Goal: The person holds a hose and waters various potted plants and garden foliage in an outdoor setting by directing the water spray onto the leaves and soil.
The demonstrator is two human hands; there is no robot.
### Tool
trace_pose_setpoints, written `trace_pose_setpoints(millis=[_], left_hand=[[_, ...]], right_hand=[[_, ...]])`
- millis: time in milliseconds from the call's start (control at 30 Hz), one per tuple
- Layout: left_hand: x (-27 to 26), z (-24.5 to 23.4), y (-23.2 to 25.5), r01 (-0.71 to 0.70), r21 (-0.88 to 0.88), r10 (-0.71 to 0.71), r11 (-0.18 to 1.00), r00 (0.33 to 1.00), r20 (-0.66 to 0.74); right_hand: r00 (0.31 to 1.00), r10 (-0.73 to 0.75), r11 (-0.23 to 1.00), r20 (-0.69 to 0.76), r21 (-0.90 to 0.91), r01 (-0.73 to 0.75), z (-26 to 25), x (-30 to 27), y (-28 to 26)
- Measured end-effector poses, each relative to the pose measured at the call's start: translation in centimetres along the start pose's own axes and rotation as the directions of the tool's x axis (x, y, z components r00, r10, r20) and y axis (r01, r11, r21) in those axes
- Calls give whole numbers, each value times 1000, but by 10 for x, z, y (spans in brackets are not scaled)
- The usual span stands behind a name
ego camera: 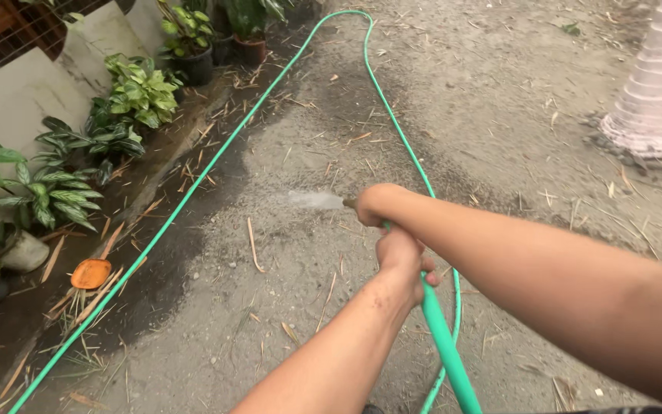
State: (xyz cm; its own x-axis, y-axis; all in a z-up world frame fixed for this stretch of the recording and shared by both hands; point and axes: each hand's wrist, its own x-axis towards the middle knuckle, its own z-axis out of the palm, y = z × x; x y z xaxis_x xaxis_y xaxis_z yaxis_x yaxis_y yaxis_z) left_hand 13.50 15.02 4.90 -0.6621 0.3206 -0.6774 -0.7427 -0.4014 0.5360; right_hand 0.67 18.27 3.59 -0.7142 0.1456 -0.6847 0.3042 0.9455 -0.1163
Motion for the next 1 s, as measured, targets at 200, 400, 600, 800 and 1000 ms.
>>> trace_pose_setpoints(millis=[200, 400, 600, 800, 1000], left_hand=[[7, -32, 36, -94, -52, 99, 994, 990, 103], [29, -76, 112, -22, -117, 67, 993, 914, 401], [49, -124, 189, -78, -153, 147, 985, 840, 522], [56, -184, 237, -304, -64, 265, 951, 684, 679], [76, -218, 283, -132, 218, -2, 967, 853, 523]], right_hand=[[940, -291, 483, 178, 876, -16, -6, 22, 3], [946, -322, -59, 43, 996, -66, -6, -3, -41], [682, -730, -143, -26, 983, -116, -50, 7, -116], [607, -788, -143, -103, 990, -18, -58, 36, -181], [712, -702, 78, -4, 994, 83, -69, 61, -231]])
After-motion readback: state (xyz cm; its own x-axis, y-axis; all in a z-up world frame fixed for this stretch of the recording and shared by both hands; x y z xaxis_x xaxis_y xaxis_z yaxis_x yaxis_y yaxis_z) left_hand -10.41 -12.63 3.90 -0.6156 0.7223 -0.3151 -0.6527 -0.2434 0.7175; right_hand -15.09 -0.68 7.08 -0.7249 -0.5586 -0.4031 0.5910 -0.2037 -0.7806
